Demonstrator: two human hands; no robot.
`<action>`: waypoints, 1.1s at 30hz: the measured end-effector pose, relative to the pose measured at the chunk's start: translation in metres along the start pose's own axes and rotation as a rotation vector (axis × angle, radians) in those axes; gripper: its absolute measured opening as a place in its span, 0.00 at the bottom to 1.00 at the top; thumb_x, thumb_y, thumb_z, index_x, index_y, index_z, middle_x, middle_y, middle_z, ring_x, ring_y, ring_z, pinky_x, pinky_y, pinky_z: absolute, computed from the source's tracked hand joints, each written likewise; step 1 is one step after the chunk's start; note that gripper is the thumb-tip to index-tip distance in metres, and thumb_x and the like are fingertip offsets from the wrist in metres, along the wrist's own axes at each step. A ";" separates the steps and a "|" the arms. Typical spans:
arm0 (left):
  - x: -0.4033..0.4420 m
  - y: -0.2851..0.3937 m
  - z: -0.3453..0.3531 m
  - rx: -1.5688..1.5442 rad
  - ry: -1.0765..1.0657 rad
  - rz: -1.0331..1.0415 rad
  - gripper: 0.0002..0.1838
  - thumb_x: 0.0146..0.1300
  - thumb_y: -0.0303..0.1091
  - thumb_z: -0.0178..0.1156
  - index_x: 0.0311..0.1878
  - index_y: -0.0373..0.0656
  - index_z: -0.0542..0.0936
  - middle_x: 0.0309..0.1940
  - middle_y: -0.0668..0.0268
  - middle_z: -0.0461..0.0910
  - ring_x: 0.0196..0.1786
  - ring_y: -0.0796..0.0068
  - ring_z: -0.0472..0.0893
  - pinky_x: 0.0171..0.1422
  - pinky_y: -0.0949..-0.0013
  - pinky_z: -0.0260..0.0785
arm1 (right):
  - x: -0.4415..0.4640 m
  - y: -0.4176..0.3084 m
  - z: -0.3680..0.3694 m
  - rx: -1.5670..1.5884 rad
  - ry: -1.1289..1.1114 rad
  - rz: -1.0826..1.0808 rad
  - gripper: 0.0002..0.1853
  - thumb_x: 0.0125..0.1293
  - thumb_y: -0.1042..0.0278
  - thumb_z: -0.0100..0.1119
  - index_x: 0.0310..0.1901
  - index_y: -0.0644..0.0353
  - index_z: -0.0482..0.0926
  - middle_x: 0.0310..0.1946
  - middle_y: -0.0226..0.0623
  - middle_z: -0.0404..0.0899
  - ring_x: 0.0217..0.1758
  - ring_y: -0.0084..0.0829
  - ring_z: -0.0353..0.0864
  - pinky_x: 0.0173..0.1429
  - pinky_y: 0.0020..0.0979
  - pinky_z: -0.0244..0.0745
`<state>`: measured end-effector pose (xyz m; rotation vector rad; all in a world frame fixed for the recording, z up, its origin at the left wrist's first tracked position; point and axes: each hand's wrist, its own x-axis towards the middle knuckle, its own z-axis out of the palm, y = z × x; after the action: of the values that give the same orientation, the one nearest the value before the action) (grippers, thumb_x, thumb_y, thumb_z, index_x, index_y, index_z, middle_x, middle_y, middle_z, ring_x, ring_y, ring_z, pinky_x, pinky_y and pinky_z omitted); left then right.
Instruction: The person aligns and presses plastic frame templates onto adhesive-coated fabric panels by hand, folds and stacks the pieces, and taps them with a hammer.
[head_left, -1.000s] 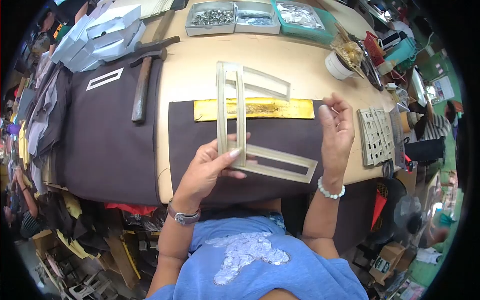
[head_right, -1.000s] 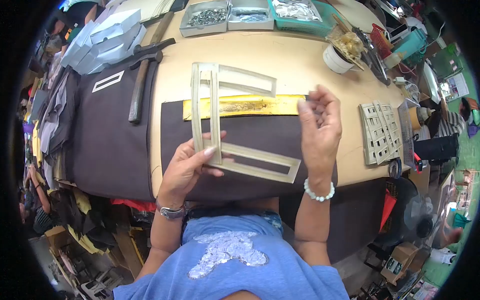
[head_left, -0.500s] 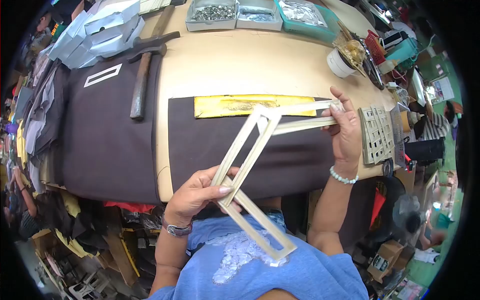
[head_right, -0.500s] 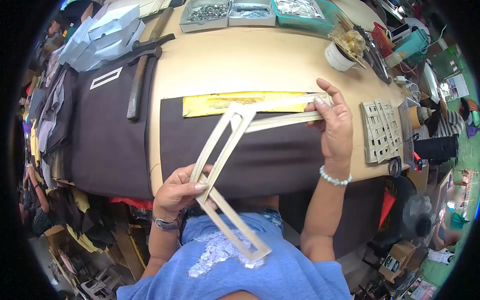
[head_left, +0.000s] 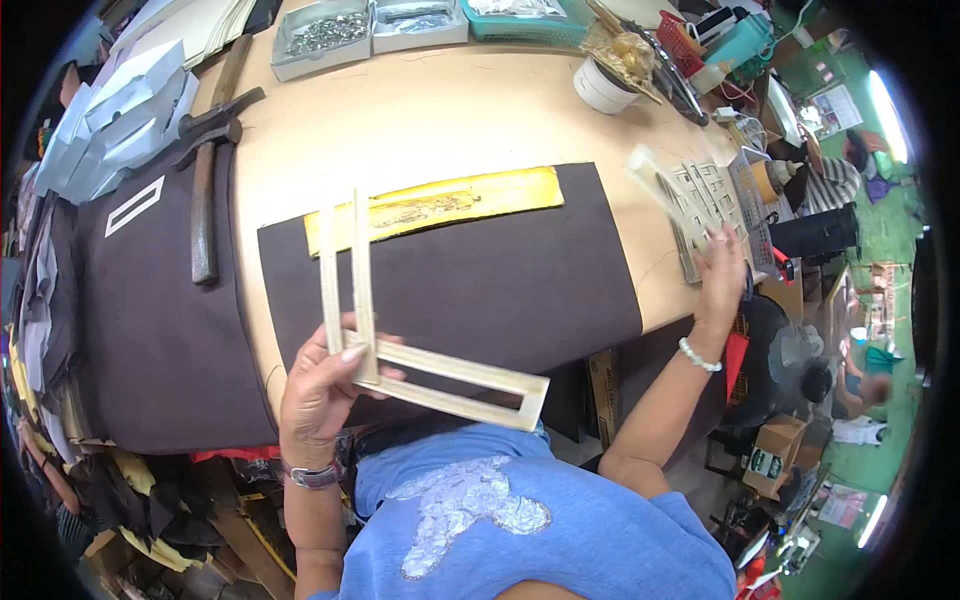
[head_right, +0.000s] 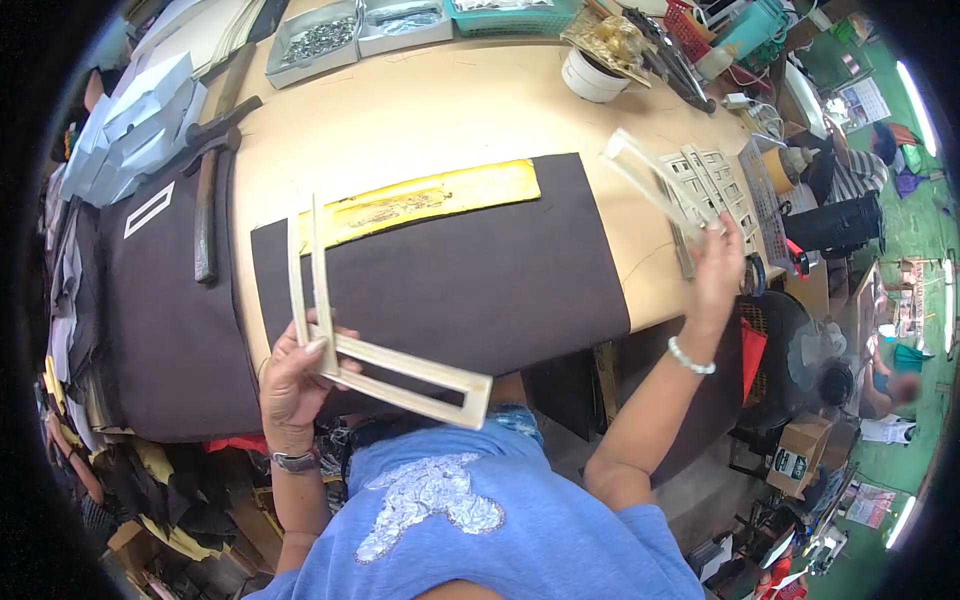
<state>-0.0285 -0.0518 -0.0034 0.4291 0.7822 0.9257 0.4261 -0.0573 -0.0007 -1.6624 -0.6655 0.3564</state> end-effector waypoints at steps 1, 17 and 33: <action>0.001 -0.002 0.010 0.062 0.025 -0.026 0.19 0.60 0.26 0.57 0.55 0.37 0.69 0.44 0.44 0.79 0.36 0.57 0.85 0.34 0.66 0.82 | -0.009 0.008 0.005 -0.492 0.117 -0.249 0.22 0.70 0.62 0.53 0.61 0.65 0.69 0.52 0.43 0.76 0.55 0.30 0.74 0.56 0.32 0.70; 0.021 -0.032 0.050 0.091 -0.073 0.115 0.16 0.72 0.36 0.48 0.56 0.36 0.73 0.55 0.51 0.75 0.56 0.63 0.78 0.55 0.61 0.77 | -0.143 -0.061 0.066 0.239 -0.756 0.152 0.17 0.69 0.74 0.53 0.57 0.70 0.70 0.35 0.37 0.81 0.35 0.19 0.80 0.34 0.20 0.79; 0.017 -0.014 0.035 0.138 0.194 0.487 0.25 0.69 0.28 0.47 0.68 0.37 0.60 0.51 0.53 0.76 0.52 0.63 0.78 0.56 0.63 0.74 | -0.048 -0.009 0.000 -0.715 0.286 -0.570 0.21 0.68 0.69 0.54 0.60 0.69 0.70 0.52 0.45 0.77 0.57 0.36 0.75 0.62 0.36 0.69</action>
<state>0.0118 -0.0455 0.0034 0.6751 0.9423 1.3865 0.3861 -0.0854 0.0013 -2.0253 -1.0807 -0.5849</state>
